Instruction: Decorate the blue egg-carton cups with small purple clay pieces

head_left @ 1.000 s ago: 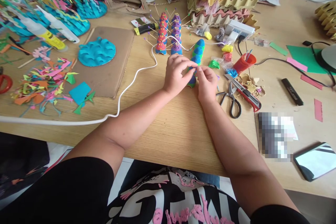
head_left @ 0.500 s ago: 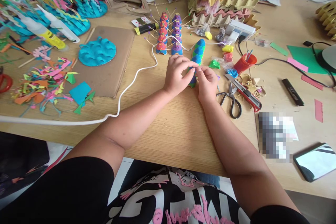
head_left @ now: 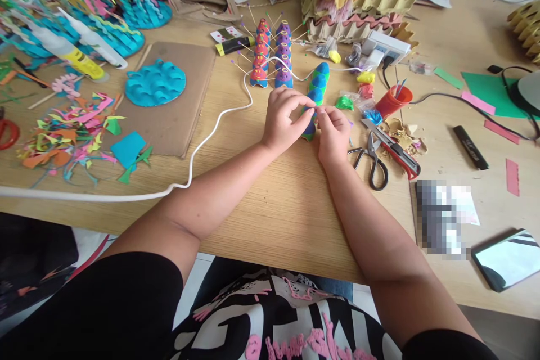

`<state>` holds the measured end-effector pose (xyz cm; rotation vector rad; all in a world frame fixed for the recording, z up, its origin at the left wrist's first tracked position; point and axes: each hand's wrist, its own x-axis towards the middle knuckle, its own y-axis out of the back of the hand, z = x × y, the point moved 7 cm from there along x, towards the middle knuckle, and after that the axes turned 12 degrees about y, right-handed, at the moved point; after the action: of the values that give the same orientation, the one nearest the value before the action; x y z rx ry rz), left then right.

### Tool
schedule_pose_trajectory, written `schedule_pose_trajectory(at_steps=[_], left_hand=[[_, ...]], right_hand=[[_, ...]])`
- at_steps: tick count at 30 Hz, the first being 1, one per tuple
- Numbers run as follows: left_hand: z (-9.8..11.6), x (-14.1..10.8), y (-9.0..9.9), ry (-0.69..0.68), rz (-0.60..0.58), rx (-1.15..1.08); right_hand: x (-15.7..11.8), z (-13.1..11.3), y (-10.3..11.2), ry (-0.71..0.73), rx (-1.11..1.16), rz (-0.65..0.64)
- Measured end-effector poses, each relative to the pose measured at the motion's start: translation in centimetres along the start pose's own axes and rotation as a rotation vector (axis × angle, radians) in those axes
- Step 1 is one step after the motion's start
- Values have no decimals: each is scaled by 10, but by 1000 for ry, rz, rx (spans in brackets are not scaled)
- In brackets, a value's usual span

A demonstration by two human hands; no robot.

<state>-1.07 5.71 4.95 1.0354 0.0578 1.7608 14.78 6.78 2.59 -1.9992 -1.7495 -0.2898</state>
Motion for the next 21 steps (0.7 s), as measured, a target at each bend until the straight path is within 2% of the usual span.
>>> schedule_pose_trajectory(at_steps=[10,21], left_hand=[[3,0,-1,-48,-14,-19],[3,0,0,19,-15,-6]], right_hand=[[-1,-2,-1,-18,-17,1],[-1,-4,-2,-25,-28,-13]])
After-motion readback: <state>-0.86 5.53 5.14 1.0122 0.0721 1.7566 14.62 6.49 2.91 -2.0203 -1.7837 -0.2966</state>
